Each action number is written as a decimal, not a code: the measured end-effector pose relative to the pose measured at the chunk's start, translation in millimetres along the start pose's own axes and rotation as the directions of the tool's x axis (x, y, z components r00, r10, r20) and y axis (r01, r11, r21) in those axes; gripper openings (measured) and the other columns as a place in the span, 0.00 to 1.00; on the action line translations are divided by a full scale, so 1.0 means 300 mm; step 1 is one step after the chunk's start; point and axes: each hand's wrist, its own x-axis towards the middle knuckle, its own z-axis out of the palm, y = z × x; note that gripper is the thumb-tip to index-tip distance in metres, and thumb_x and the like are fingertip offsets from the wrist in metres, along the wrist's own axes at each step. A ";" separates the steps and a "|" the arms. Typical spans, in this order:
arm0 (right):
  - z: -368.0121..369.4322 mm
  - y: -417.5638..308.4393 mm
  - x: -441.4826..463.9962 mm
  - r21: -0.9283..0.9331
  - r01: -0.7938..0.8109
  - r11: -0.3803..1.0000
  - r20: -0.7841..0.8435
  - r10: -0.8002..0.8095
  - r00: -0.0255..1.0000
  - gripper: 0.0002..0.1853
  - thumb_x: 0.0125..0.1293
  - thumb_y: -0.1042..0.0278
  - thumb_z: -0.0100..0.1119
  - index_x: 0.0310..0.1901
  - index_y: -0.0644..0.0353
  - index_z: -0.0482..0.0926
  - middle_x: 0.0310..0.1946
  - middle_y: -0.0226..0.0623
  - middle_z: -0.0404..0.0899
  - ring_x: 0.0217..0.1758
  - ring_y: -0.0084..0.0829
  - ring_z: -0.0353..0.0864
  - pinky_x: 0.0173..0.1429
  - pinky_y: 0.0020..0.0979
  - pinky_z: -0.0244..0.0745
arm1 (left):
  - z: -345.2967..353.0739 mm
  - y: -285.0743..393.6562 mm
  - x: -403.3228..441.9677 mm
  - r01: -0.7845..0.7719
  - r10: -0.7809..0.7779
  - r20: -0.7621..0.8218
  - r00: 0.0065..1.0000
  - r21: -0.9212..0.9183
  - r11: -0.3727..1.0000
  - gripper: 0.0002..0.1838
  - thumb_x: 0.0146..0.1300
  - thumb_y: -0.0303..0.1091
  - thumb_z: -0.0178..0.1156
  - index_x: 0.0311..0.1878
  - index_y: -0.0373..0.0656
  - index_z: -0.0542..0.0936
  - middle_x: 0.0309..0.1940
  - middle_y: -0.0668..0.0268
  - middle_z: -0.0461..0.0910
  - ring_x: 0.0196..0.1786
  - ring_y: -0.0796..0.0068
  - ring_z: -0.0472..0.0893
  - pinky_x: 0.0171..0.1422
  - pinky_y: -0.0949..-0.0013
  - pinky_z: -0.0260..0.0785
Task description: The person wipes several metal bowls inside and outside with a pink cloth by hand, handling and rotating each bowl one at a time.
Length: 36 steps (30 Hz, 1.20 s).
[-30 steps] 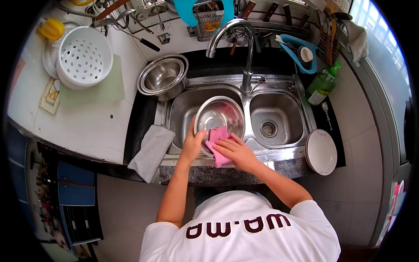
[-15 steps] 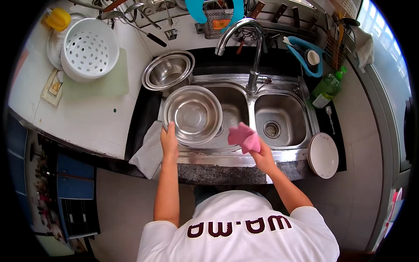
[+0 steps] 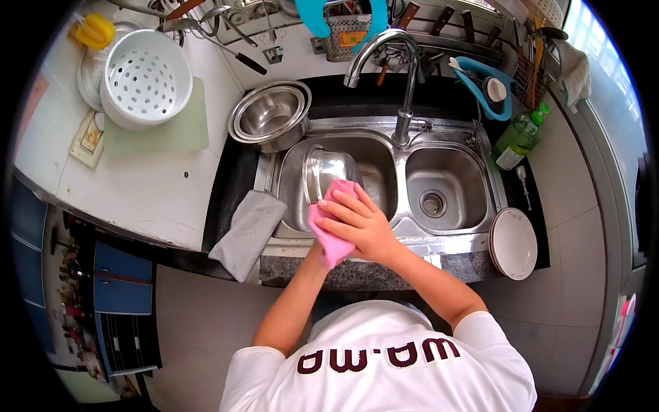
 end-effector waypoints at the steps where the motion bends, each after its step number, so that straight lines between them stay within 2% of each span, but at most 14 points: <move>1: -0.002 0.007 0.013 0.034 -0.001 0.999 0.001 0.001 1.000 0.35 0.38 0.64 0.68 0.57 0.47 0.77 0.61 0.32 0.72 0.68 0.41 0.67 0.73 0.52 0.54 | -0.008 0.006 -0.017 0.020 -0.020 -0.014 1.000 -0.008 1.000 0.09 0.69 0.37 0.49 0.49 0.49 0.74 0.33 0.70 0.77 0.23 0.85 0.75 0.19 0.84 0.62; 8: -0.031 0.084 0.114 0.405 -0.255 0.878 -0.091 0.316 0.944 0.26 0.50 0.74 0.61 0.56 0.58 0.76 0.56 0.36 0.77 0.62 0.38 0.73 0.70 0.40 0.61 | -0.027 0.050 -0.109 0.270 -0.272 0.034 0.962 0.051 0.962 0.05 0.66 0.33 0.49 0.41 0.48 0.74 0.23 0.72 0.72 0.16 0.87 0.66 0.14 0.82 0.50; 12: -0.014 0.219 0.058 0.796 -0.568 0.210 0.218 0.775 0.593 0.11 0.67 0.61 0.58 0.45 0.58 0.78 0.32 0.26 0.78 0.36 0.20 0.77 0.43 0.24 0.73 | -0.028 0.062 -0.135 0.264 -0.279 0.122 0.953 0.125 0.956 0.08 0.66 0.39 0.49 0.36 0.47 0.73 0.22 0.69 0.72 0.13 0.80 0.64 0.12 0.80 0.54; 14: 0.044 0.249 0.026 0.850 -0.505 0.146 0.202 0.797 0.570 0.13 0.67 0.56 0.57 0.46 0.56 0.77 0.33 0.26 0.77 0.37 0.21 0.77 0.42 0.25 0.73 | 0.053 0.098 -0.149 0.222 -0.211 0.118 0.970 -0.083 0.972 0.11 0.66 0.43 0.50 0.38 0.46 0.74 0.28 0.65 0.76 0.16 0.76 0.68 0.12 0.77 0.56; 16: 0.083 0.174 0.016 0.923 -0.333 -0.193 0.326 0.853 0.409 0.18 0.68 0.53 0.56 0.51 0.56 0.74 0.38 0.27 0.79 0.42 0.23 0.78 0.44 0.26 0.74 | 0.018 0.085 -0.070 0.090 -0.087 0.426 0.901 0.013 0.996 0.12 0.67 0.36 0.53 0.49 0.42 0.71 0.35 0.68 0.77 0.25 0.78 0.75 0.20 0.77 0.65; 17: 0.127 0.169 -0.021 0.908 -0.291 -0.303 0.401 0.830 0.388 0.21 0.68 0.52 0.56 0.56 0.56 0.72 0.44 0.28 0.79 0.47 0.23 0.78 0.47 0.26 0.74 | 0.074 0.105 -0.050 -0.547 0.372 0.403 0.836 0.557 0.625 0.14 0.66 0.34 0.56 0.51 0.41 0.70 0.37 0.66 0.78 0.28 0.78 0.77 0.26 0.77 0.69; 19: 0.154 0.088 -0.047 0.865 -0.282 -0.415 0.492 0.811 0.317 0.22 0.71 0.53 0.50 0.60 0.56 0.69 0.52 0.31 0.77 0.55 0.28 0.76 0.63 0.34 0.68 | 0.117 0.142 -0.014 -0.517 0.643 0.247 0.725 0.812 0.270 0.19 0.64 0.32 0.60 0.55 0.37 0.68 0.41 0.62 0.79 0.36 0.75 0.80 0.38 0.75 0.73; 20: 0.166 0.067 -0.064 0.852 -0.249 -0.461 0.521 0.794 0.313 0.22 0.71 0.54 0.50 0.60 0.56 0.69 0.53 0.31 0.77 0.57 0.29 0.75 0.64 0.35 0.66 | 0.116 0.158 0.000 -0.296 0.453 -0.113 0.884 0.614 0.732 0.22 0.63 0.31 0.62 0.56 0.36 0.67 0.43 0.59 0.79 0.39 0.74 0.81 0.43 0.74 0.74; 25: 0.141 0.033 -0.037 0.891 -0.090 -0.446 0.450 0.836 0.314 0.19 0.71 0.56 0.50 0.59 0.56 0.70 0.54 0.30 0.76 0.57 0.26 0.74 0.62 0.34 0.67 | -0.019 0.250 0.074 -0.391 0.708 0.138 0.692 0.896 0.209 0.26 0.63 0.34 0.62 0.59 0.31 0.65 0.42 0.55 0.81 0.41 0.71 0.81 0.44 0.70 0.72; 28: 0.096 0.067 -0.013 0.928 -0.070 -0.366 0.367 0.864 0.344 0.21 0.71 0.54 0.49 0.61 0.56 0.68 0.57 0.33 0.75 0.61 0.30 0.72 0.67 0.36 0.64 | -0.015 0.286 0.021 -0.101 0.508 -0.029 0.861 0.969 0.227 0.26 0.63 0.32 0.62 0.60 0.32 0.65 0.46 0.55 0.80 0.44 0.71 0.80 0.47 0.69 0.71; 29: 0.093 0.091 -0.016 0.919 -0.087 -0.385 0.391 0.858 0.332 0.22 0.71 0.53 0.50 0.61 0.56 0.69 0.56 0.34 0.75 0.60 0.31 0.73 0.66 0.36 0.65 | -0.110 0.249 0.057 -0.308 0.491 0.124 0.862 0.899 0.313 0.27 0.62 0.33 0.63 0.62 0.34 0.65 0.45 0.55 0.80 0.43 0.72 0.80 0.46 0.70 0.71; 32: 0.106 0.155 -0.044 0.860 -0.118 -0.496 0.501 0.780 0.375 0.25 0.68 0.47 0.53 0.57 0.57 0.73 0.50 0.38 0.79 0.52 0.34 0.78 0.58 0.37 0.73 | -0.074 0.234 0.009 -0.286 0.286 0.178 0.942 0.872 0.397 0.26 0.62 0.33 0.63 0.61 0.35 0.66 0.38 0.60 0.82 0.36 0.76 0.81 0.40 0.72 0.72; 34: 0.121 0.140 -0.047 0.879 -0.254 -0.403 0.449 0.880 0.156 0.24 0.68 0.49 0.54 0.56 0.59 0.73 0.47 0.37 0.80 0.49 0.32 0.79 0.55 0.34 0.74 | -0.059 0.274 0.022 -0.294 0.269 0.179 0.947 0.820 0.490 0.23 0.63 0.33 0.62 0.59 0.37 0.68 0.36 0.62 0.82 0.35 0.81 0.79 0.38 0.77 0.69; 36: 0.144 0.145 -0.099 0.850 -0.408 -0.333 0.420 0.896 0.143 0.23 0.67 0.53 0.55 0.56 0.61 0.73 0.46 0.37 0.80 0.49 0.31 0.79 0.55 0.32 0.73 | 0.002 0.377 0.034 -0.248 0.356 0.040 0.934 0.789 0.562 0.20 0.64 0.33 0.60 0.57 0.40 0.69 0.32 0.66 0.79 0.28 0.83 0.77 0.27 0.78 0.66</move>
